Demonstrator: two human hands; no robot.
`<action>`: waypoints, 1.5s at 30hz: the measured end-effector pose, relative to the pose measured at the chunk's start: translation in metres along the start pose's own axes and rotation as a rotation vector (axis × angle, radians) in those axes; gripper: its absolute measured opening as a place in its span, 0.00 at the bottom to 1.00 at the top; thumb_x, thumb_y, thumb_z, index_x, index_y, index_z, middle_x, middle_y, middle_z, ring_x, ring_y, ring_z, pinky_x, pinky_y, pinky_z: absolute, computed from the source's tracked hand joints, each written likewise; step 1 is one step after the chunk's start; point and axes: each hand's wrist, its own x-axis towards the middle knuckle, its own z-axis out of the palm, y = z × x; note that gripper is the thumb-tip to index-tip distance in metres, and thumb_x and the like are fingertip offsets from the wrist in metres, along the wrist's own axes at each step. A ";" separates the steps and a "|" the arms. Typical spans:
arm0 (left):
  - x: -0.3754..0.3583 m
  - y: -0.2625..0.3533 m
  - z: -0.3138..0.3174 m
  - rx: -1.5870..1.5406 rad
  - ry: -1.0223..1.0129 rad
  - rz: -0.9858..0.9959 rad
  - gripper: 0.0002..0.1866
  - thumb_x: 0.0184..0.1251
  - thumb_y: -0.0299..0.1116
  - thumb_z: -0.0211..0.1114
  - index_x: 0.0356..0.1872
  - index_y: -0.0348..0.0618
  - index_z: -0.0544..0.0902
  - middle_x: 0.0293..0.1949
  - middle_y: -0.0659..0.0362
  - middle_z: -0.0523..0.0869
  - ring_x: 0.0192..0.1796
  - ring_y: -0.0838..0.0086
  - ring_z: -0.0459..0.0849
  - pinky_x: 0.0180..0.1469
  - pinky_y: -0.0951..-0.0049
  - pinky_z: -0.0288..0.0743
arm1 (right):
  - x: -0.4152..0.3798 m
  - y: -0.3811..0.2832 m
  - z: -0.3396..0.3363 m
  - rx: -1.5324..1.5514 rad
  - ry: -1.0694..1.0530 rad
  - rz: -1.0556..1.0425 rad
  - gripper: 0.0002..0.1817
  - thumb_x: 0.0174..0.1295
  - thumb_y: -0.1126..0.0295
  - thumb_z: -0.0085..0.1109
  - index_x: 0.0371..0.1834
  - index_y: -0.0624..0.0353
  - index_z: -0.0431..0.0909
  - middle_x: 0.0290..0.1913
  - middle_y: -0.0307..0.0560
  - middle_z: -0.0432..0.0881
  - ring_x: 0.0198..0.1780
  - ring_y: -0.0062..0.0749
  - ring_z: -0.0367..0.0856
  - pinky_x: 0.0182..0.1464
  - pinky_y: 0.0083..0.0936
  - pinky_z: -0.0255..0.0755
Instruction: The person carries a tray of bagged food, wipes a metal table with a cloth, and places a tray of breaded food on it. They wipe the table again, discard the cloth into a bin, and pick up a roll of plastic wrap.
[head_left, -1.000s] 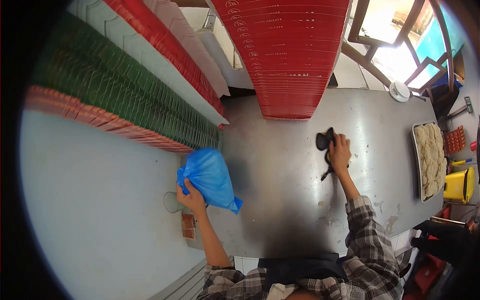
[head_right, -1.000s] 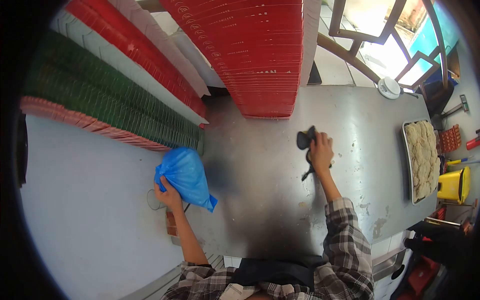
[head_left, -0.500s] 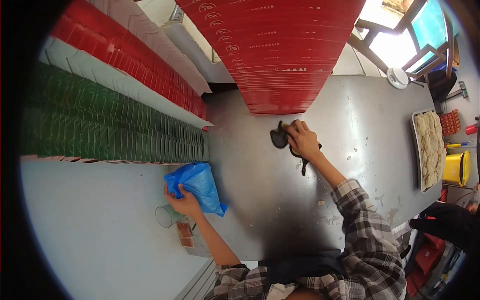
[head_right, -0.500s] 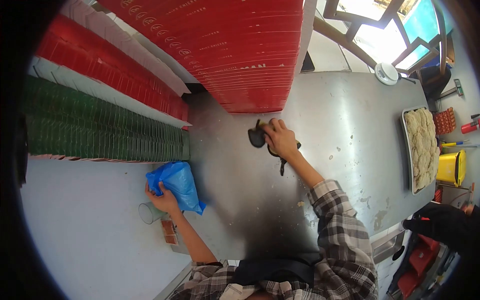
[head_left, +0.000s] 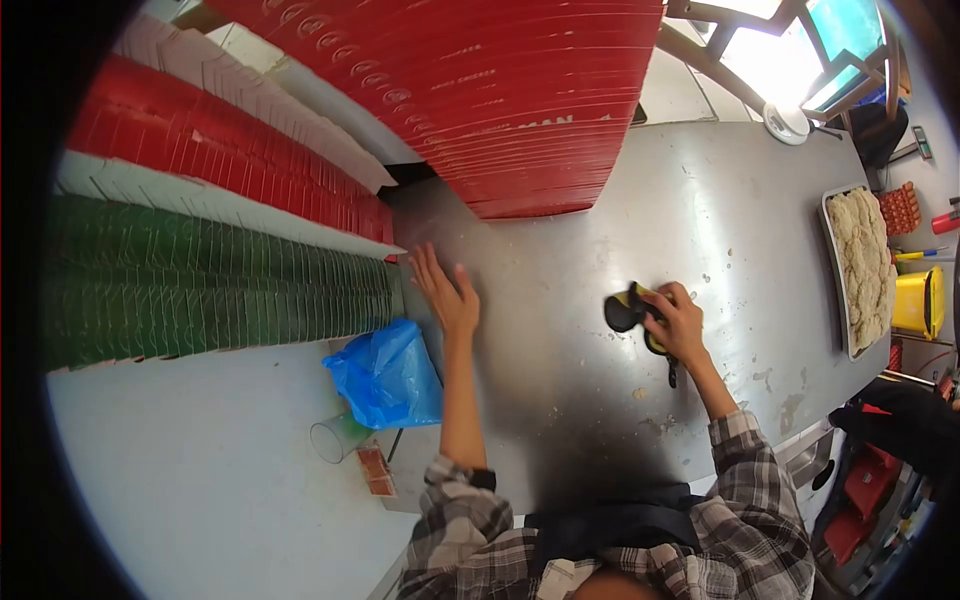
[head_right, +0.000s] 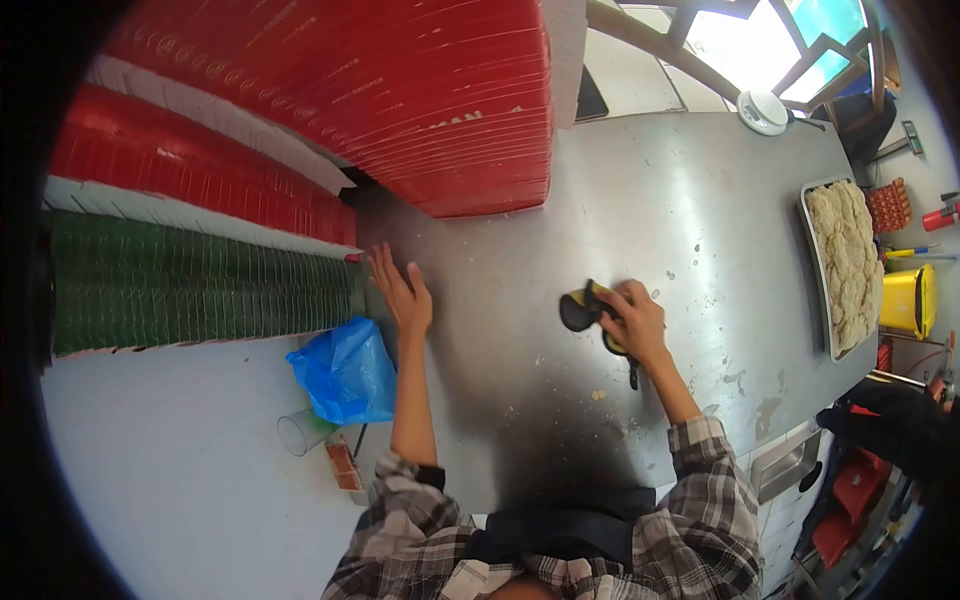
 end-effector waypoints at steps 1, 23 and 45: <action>0.007 -0.007 0.009 -0.006 -0.001 0.010 0.25 0.67 0.38 0.49 0.63 0.37 0.66 0.65 0.46 0.66 0.70 0.49 0.57 0.70 0.47 0.43 | -0.010 0.004 -0.009 -0.066 0.030 0.056 0.16 0.43 0.69 0.66 0.39 0.48 0.80 0.38 0.41 0.74 0.33 0.34 0.79 0.29 0.29 0.74; -0.017 0.128 0.071 -0.459 -0.528 0.463 0.21 0.67 0.33 0.48 0.59 0.42 0.73 0.59 0.51 0.75 0.63 0.58 0.71 0.65 0.64 0.63 | -0.128 0.103 -0.108 -0.441 0.370 0.468 0.17 0.53 0.72 0.59 0.49 0.51 0.78 0.40 0.43 0.73 0.33 0.36 0.77 0.33 0.29 0.72; -0.176 0.075 -0.086 -0.671 -0.271 0.214 0.29 0.73 0.48 0.39 0.57 0.30 0.72 0.59 0.45 0.74 0.64 0.54 0.68 0.67 0.58 0.56 | -0.157 -0.021 -0.112 0.252 0.152 0.369 0.13 0.53 0.71 0.57 0.43 0.55 0.77 0.36 0.45 0.72 0.34 0.38 0.76 0.36 0.30 0.71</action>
